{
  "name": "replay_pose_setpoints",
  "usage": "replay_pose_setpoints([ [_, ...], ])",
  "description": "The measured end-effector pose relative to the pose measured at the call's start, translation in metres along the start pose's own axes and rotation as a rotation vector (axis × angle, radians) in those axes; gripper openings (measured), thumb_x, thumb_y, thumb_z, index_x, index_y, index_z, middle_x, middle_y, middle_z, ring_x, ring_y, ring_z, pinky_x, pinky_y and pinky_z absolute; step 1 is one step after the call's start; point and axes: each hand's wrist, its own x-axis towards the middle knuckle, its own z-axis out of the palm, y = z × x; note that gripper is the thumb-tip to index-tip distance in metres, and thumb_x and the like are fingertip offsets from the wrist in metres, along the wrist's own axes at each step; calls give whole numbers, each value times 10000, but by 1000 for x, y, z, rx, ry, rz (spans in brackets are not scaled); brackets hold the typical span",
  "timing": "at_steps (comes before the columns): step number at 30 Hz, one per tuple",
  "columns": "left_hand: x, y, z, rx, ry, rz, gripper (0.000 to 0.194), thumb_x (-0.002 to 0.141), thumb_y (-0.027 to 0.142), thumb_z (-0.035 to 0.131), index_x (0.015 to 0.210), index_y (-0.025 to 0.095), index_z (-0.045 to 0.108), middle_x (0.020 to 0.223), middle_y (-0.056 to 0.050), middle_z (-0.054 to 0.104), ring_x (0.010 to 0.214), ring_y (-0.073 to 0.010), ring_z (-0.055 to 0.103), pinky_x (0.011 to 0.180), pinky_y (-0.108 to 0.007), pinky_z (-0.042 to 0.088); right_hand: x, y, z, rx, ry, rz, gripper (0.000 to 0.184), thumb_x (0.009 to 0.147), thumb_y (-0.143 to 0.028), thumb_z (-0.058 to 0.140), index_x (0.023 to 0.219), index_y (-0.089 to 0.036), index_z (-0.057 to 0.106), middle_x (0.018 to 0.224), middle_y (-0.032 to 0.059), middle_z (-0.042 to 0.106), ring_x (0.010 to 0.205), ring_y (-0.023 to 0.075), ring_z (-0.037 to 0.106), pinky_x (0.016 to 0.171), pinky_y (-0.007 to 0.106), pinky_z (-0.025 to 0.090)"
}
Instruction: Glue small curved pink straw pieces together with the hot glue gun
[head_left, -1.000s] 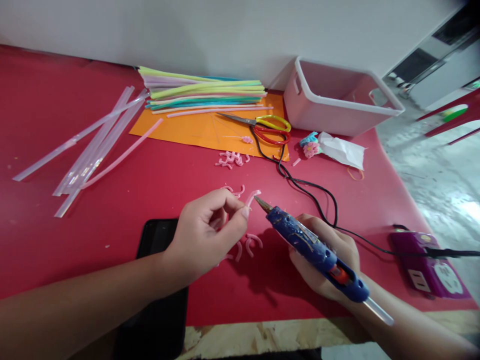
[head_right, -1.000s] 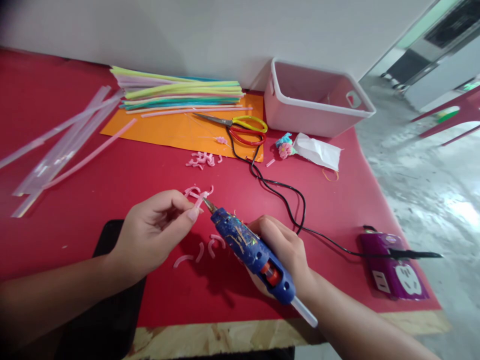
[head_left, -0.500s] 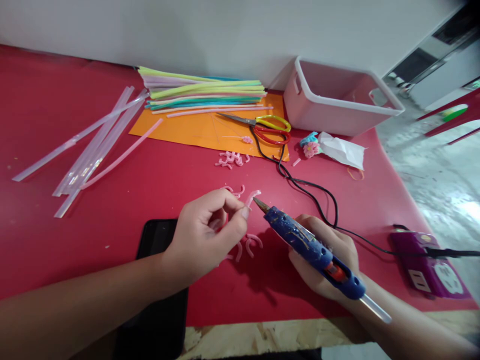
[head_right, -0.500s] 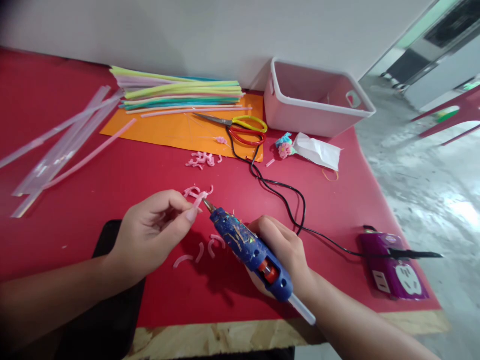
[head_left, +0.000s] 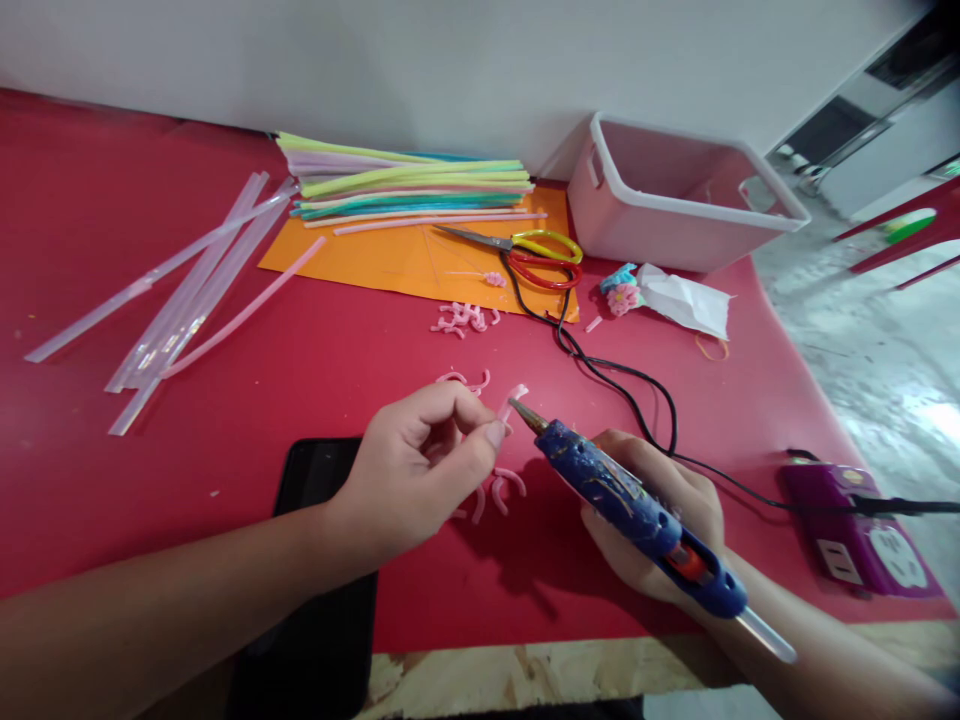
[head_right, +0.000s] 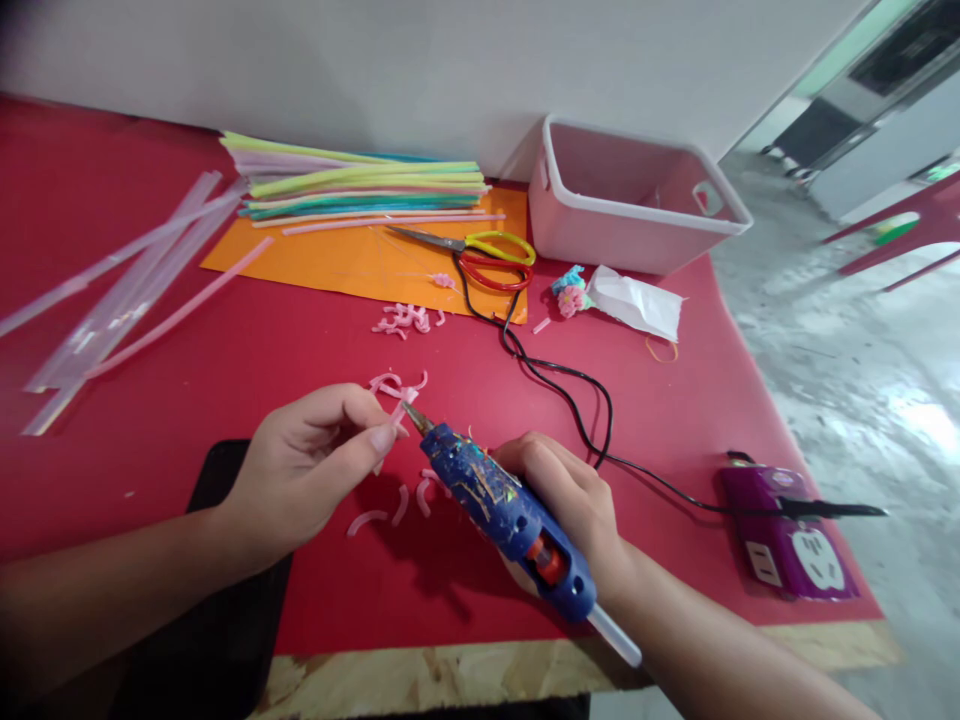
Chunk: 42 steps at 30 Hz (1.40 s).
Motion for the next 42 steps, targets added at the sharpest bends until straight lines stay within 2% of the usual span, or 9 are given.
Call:
replay_pose_setpoints([
  [6, -1, 3, 1, -13, 9, -5, 194, 867, 185, 604, 682, 184, 545, 574, 68, 505, 470, -51, 438, 447, -164, 361, -2, 2, -1, 4, -23, -1, 239, 775, -96, 618, 960, -239, 575, 813, -16, 673, 583, 119, 618, 522, 233, 486],
  [13, 0, 3, 1, -34, 13, -23, 193, 864, 190, 627, 685, 183, 556, 565, 65, 514, 464, -53, 433, 438, -166, 358, 0, -2, 0, 11, 45, -1, 226, 788, -81, 624, 922, -253, 565, 778, -25, 664, 544, 117, 586, 487, 241, 459],
  [23, -3, 3, 1, -70, -15, 20, 179, 858, 130, 609, 696, 191, 560, 578, 52, 570, 471, -66, 507, 462, -182, 411, -1, 2, 1, 26, -4, 12, 185, 797, -121, 605, 930, -244, 567, 752, -33, 633, 506, 100, 545, 470, 229, 448],
  [32, -2, 4, 2, -31, 3, 21, 177, 849, 152, 619, 687, 191, 559, 557, 46, 552, 470, -73, 478, 460, -191, 394, -4, 0, -2, 105, -57, 6, 281, 781, -78, 621, 996, -252, 567, 813, -6, 660, 580, 132, 620, 476, 245, 472],
  [38, -3, 2, 1, 14, 8, 28, 188, 855, 158, 625, 681, 190, 561, 565, 45, 538, 497, -75, 433, 479, -197, 370, -2, -1, 1, 46, 35, 3, 235, 802, -86, 625, 949, -259, 563, 795, -4, 675, 555, 139, 591, 484, 265, 470],
  [42, -3, 1, 1, 35, -5, 26, 181, 866, 161, 614, 691, 192, 576, 576, 35, 556, 507, -84, 452, 476, -204, 364, -1, 0, 1, 16, 27, 15, 209, 802, -109, 617, 955, -247, 579, 801, -11, 680, 525, 118, 574, 466, 248, 457],
])
